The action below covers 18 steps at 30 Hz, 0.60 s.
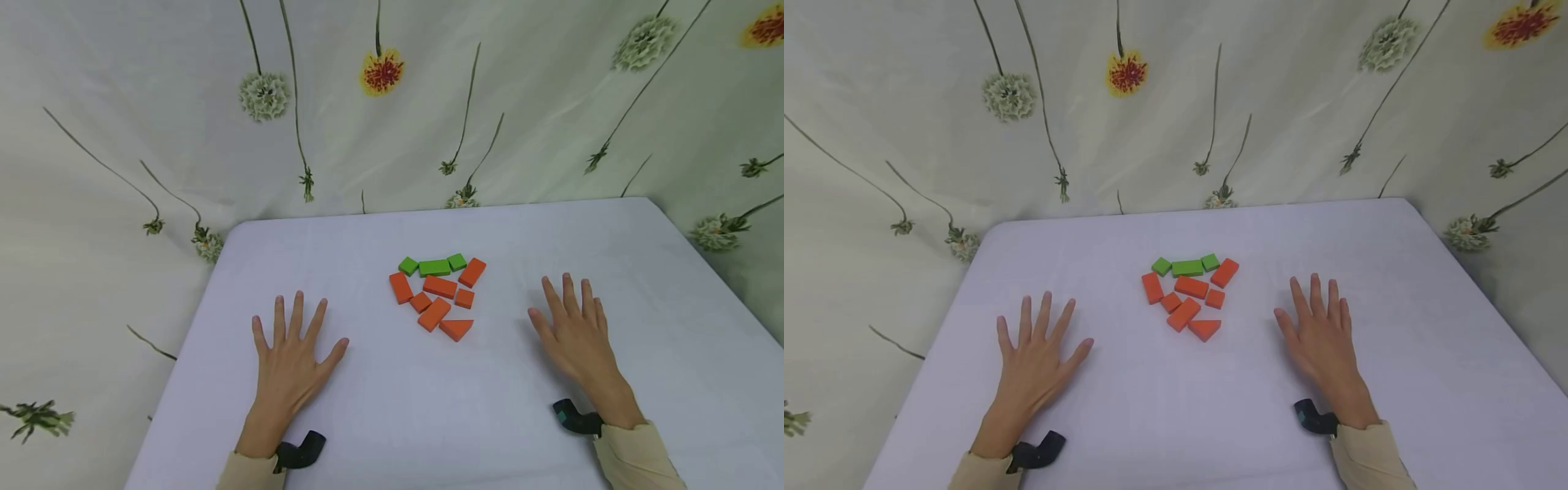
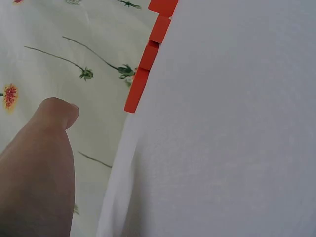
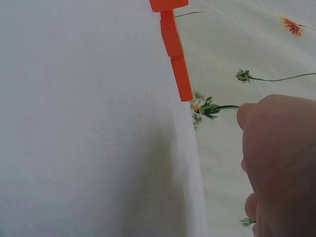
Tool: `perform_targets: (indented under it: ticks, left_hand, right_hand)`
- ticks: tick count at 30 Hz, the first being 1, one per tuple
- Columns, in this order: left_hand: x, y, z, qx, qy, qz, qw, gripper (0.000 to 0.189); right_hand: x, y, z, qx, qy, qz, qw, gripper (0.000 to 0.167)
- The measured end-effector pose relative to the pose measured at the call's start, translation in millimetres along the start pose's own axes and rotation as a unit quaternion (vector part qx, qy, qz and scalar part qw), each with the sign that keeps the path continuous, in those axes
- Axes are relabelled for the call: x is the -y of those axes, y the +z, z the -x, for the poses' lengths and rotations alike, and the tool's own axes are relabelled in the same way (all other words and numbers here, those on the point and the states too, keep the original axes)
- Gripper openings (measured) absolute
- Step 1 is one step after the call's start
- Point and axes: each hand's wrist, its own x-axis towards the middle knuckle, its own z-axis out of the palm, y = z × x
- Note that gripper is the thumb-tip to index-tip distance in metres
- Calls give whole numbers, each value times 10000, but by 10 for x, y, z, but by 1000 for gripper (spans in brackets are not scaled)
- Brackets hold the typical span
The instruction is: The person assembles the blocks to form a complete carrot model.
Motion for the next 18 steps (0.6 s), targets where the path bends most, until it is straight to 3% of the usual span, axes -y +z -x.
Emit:
perform_targets:
  ticks: [8,18]
  left_hand:
    - [10,-8,4,145,-77,-8,9999,82]
    - [-47,-32,-60,611,-278,230,9975,82]
  right_hand:
    - [19,-4,-10,64,19,29,10000,74]
    - [112,64,-58,-276,-292,-203,9990,69]
